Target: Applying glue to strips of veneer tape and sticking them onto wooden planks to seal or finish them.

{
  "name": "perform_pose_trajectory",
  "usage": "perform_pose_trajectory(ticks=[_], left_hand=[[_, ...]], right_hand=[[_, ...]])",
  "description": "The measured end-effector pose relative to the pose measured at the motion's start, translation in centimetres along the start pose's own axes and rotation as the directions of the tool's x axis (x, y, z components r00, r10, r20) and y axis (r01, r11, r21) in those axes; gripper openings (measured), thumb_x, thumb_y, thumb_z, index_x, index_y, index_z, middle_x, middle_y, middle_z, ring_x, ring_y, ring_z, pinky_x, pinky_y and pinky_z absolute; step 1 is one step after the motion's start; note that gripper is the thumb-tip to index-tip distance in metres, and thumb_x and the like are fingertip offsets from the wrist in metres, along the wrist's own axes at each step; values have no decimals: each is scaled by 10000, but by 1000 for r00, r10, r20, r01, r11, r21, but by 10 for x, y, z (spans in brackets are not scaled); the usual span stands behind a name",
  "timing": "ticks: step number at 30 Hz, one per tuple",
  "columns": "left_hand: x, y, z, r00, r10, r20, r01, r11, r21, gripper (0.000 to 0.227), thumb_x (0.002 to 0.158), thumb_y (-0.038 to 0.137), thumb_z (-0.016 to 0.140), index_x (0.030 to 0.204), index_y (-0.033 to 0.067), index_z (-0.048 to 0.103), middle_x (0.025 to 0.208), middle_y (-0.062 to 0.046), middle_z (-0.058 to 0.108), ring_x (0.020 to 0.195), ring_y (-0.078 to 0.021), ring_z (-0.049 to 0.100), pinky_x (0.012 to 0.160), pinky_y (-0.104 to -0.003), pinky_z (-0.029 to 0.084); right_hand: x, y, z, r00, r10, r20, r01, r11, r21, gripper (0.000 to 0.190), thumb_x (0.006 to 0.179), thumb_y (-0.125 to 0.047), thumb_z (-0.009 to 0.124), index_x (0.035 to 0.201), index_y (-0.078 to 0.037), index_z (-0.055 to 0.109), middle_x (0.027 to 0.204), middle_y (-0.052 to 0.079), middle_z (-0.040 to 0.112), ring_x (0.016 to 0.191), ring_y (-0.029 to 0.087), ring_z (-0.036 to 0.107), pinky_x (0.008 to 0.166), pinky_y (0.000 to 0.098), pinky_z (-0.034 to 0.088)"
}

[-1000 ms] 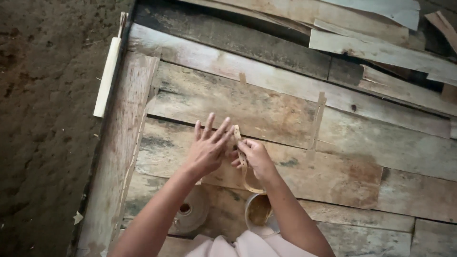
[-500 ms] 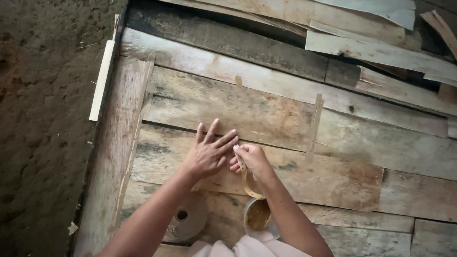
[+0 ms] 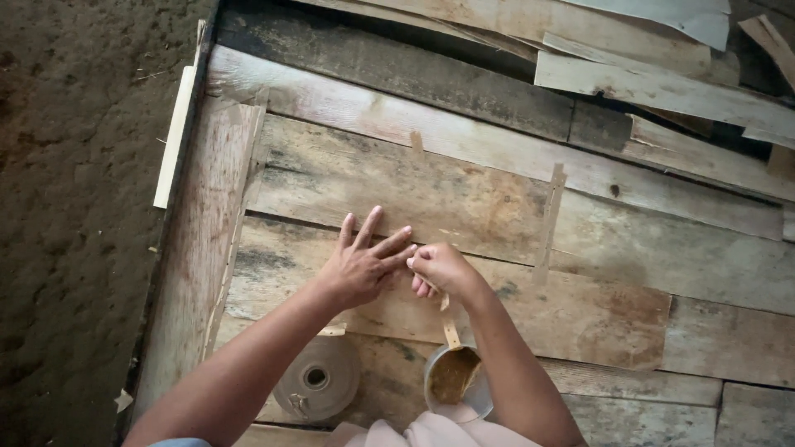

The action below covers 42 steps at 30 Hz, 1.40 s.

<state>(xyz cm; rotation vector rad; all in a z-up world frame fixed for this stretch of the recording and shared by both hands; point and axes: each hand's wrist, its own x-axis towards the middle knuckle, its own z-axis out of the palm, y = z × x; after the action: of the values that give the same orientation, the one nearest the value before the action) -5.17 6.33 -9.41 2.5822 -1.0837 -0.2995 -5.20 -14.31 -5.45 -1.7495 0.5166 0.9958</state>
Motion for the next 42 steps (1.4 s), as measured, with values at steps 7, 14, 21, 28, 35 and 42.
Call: perform_pose_trajectory(ticks=[7,14,21,28,35,42], left_hand=[[1,3,-5,1000,-20,5,20,1000,-11,514,979,466,497,1491,462,447,1643,141,316,1538,-458,100,1145,-753,164],[2,2,-3,999,-27,18,27,999,-17,489,994,470,495,1481,451,468,1656,145,288,1545,-447,76,1148,-751,146],[4,2,-12,995,-36,92,42,997,-62,547,956,514,529,1493,437,460,1668,133,262,1545,-460,51,1149,-763,132],[11,13,-41,950,-73,304,113,987,-116,575,927,612,531,1483,501,435,1716,111,104,1546,-471,-107,1164,-775,3],[47,11,0,904,-367,-220,318,920,-228,409,948,398,580,1355,396,621,1533,87,507,1438,-298,387,1056,-643,299],[125,36,0,872,-399,-282,353,914,-201,603,1093,487,322,1656,308,202,1733,-151,16,1544,-516,-72,1187,-725,47]], right_hand=[[13,3,-8,1000,17,13,-16,999,-43,280,923,-273,597,736,-66,626,565,180,680,414,206,662,341,286,515],[23,1,-18,995,30,95,-15,988,-151,232,898,-192,622,714,-52,640,533,179,652,395,216,642,333,290,485],[-21,-4,-50,927,-134,349,175,981,-89,179,869,-174,678,758,-36,707,618,193,717,449,224,678,397,311,521],[26,112,-83,978,-200,-54,155,535,831,223,987,-324,634,954,-109,684,599,102,554,470,194,595,407,252,534],[40,136,-80,873,-487,-37,164,221,961,323,1047,-437,512,1119,-174,687,913,100,631,855,304,631,703,459,616],[42,131,-78,845,-533,-32,170,212,962,400,1022,-504,502,1232,-203,662,1147,190,694,1047,423,694,856,543,589]])
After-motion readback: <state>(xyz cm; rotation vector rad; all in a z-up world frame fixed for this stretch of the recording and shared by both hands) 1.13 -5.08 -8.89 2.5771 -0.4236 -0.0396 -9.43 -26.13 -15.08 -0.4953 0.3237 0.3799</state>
